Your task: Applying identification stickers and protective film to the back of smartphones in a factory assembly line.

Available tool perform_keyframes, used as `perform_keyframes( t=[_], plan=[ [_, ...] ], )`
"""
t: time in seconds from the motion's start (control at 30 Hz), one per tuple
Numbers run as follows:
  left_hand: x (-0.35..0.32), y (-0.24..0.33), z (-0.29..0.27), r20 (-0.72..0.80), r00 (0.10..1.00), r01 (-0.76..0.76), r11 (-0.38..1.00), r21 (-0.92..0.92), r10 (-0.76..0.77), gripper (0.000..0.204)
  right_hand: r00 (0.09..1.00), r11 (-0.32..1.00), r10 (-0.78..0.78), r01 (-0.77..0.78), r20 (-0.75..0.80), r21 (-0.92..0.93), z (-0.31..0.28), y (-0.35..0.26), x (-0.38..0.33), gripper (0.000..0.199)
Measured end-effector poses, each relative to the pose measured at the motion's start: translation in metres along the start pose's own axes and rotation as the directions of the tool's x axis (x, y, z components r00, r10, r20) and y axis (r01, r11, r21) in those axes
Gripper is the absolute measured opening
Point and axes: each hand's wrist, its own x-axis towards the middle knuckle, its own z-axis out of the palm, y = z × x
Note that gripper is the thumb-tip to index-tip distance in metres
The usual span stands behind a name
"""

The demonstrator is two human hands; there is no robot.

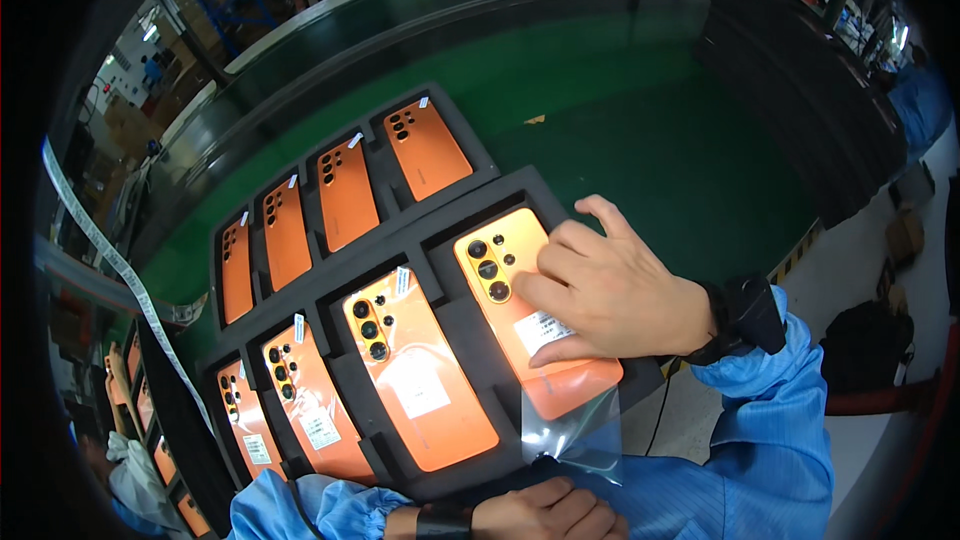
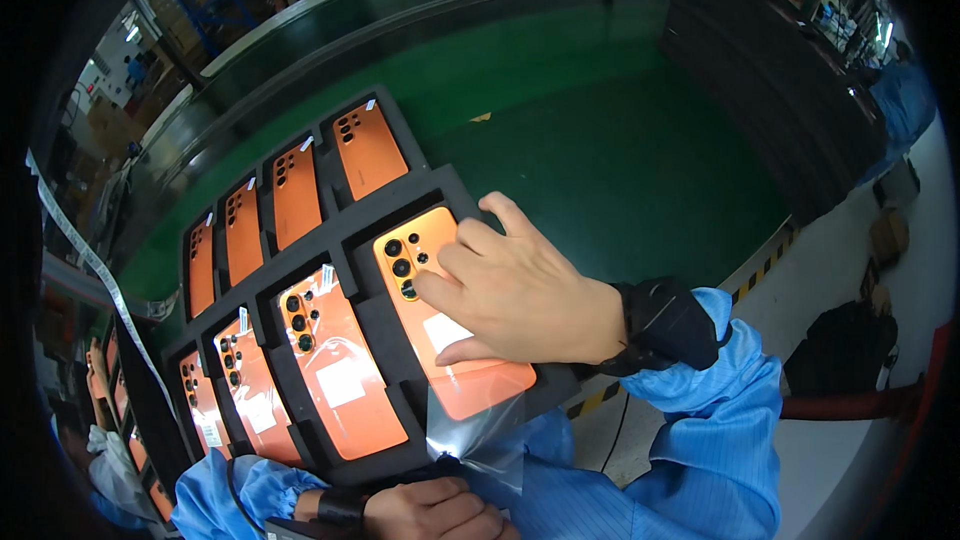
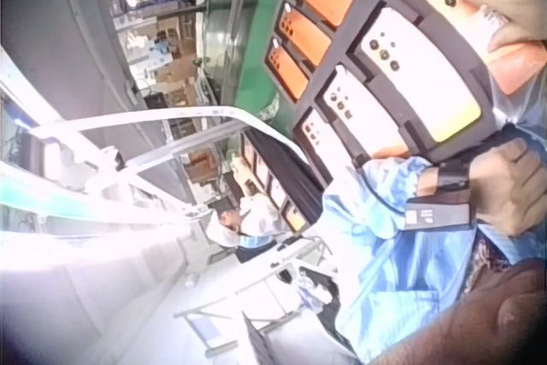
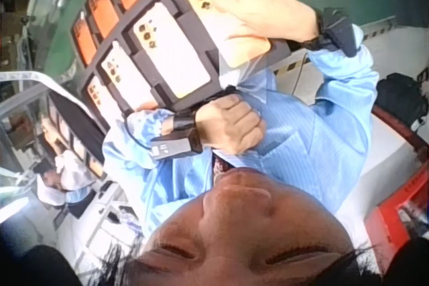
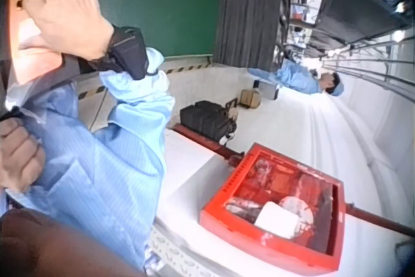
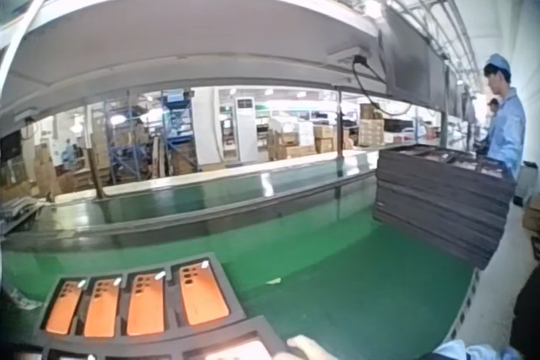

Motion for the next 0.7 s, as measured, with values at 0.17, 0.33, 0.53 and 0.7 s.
perform_keyframes(
  t=[0.17,0.33,0.53,0.7],
  plan=[
    [0.008,-0.002,-0.011,0.069,0.998,-0.003,1.000,-0.013,0.003,0.014,0.997,0.986,0.074,-0.070,0.020,-0.148,0.001,-0.004,0.011,0.043],
    [0.022,-0.009,-0.032,0.145,0.984,-0.128,0.980,0.152,0.106,0.015,0.995,0.994,0.103,-0.102,-0.002,0.041,0.001,-0.001,0.001,0.040],
    [0.039,-0.063,-0.039,0.173,0.984,-0.038,0.904,0.427,-0.040,0.010,0.787,0.935,0.354,-0.305,-0.506,0.181,-0.022,0.020,-0.019,0.035],
    [0.039,-0.115,-0.049,0.028,0.948,0.296,0.911,0.287,-0.317,0.051,0.646,0.884,0.465,-0.292,-0.606,0.366,-0.047,0.022,-0.049,0.020]
  ],
)
